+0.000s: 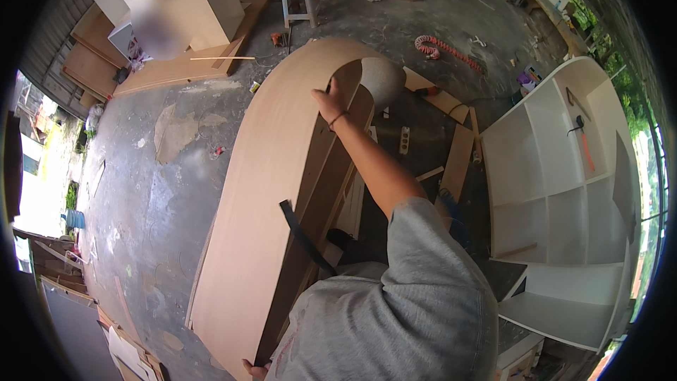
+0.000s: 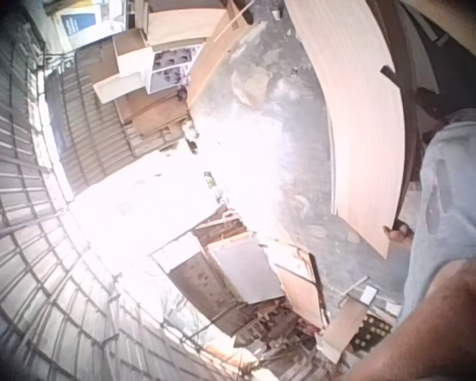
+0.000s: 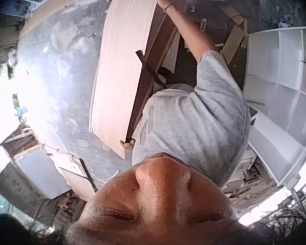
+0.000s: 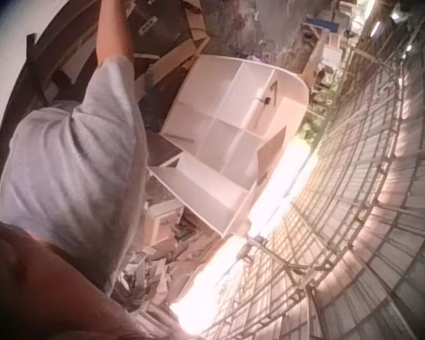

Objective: The person picks up a curved wooden panel, places it on a stack of boards, and uses a try square and a pencil to draw measurement lines on the surface. They then use a utility knife to score along a wooden guide strip on the panel.

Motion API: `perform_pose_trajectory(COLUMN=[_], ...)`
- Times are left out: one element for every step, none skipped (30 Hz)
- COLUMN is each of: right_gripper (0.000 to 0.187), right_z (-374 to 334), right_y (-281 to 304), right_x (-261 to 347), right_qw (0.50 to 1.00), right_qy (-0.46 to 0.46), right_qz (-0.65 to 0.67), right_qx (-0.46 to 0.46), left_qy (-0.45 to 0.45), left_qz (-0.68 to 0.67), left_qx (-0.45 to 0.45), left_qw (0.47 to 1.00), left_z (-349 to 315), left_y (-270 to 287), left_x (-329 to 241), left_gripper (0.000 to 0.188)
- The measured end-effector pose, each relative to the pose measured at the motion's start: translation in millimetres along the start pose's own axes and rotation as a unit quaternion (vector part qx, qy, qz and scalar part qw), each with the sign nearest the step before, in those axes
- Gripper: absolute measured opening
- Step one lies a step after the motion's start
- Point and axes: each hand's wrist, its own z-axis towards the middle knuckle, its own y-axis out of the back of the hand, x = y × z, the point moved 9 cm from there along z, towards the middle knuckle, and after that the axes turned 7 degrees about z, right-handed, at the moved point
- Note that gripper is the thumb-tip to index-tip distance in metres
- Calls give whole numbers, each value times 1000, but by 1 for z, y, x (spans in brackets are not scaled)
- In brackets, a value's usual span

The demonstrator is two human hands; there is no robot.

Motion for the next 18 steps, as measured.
perform_pose_trajectory(right_gripper=[47, 46, 45, 45, 45, 45, 45, 45, 46, 46, 46, 46, 46, 46, 46, 45, 45, 45], right_z=[6, 11, 13, 14, 14, 14, 13, 12, 11, 11, 12, 12, 12, 12, 11, 11, 11, 10], right_y=[-11, -18, -23, -26, -29, -30, -29, -28, -26, -27, -26, -25, -23, -21, -20, -21, -23, -26], right_x=[6, 17, 26, 28, 29, 27, 27, 24, 21, 20, 20, 19, 20, 22, 24, 23, 23, 23], right_qw=[999, 1000, 999, 999, 999, 998, 998, 997, 996, 997, 997, 997, 998, 997, 997, 997, 996, 995], right_qy=[-14, -1, 12, -6, -25, -43, -49, -56, -63, -54, -45, -38, -29, -20, -12, -30, -48, -66], right_qz=[42, 6, -31, -21, -12, -2, 5, 12, 18, 22, 25, 28, 14, 0, -15, 7, 30, 52], right_qx=[-8, -22, -37, -38, -39, -40, -47, -52, -57, -55, -53, -53, -62, -71, -79, -71, -62, -52], left_qy=[-13, -23, -30, -45, -54, -61, -70, -76, -81, -87, -91, -92, -95, -95, -96, -98, -99, -100], left_qz=[-8, -16, -25, -31, -31, -34, -37, -40, -43, -46, -50, -48, -46, -46, -45, -44, -43, -42], left_qx=[1, 2, 3, 10, 26, 37, 47, 53, 59, 65, 67, 72, 77, 82, 86, 88, 91, 93], left_qw=[1000, 1000, 999, 998, 998, 997, 996, 995, 994, 993, 992, 992, 991, 991, 991, 990, 990, 990], left_z=[-10, -19, -26, -30, -33, -33, -33, -32, -30, -28, -25, -24, -22, -21, -20, -19, -19, -18], left_y=[1, 2, 3, 1, -2, -5, -8, -11, -14, -16, -20, -22, -27, -31, -34, -38, -42, -46], left_x=[-10, -19, -24, -34, -39, -46, -51, -55, -58, -60, -63, -64, -65, -65, -66, -67, -68, -69], left_gripper=[34, 34, 35, 35, 35, 36, 36, 37, 37, 38, 38, 39, 39, 40, 40, 40, 41, 41])
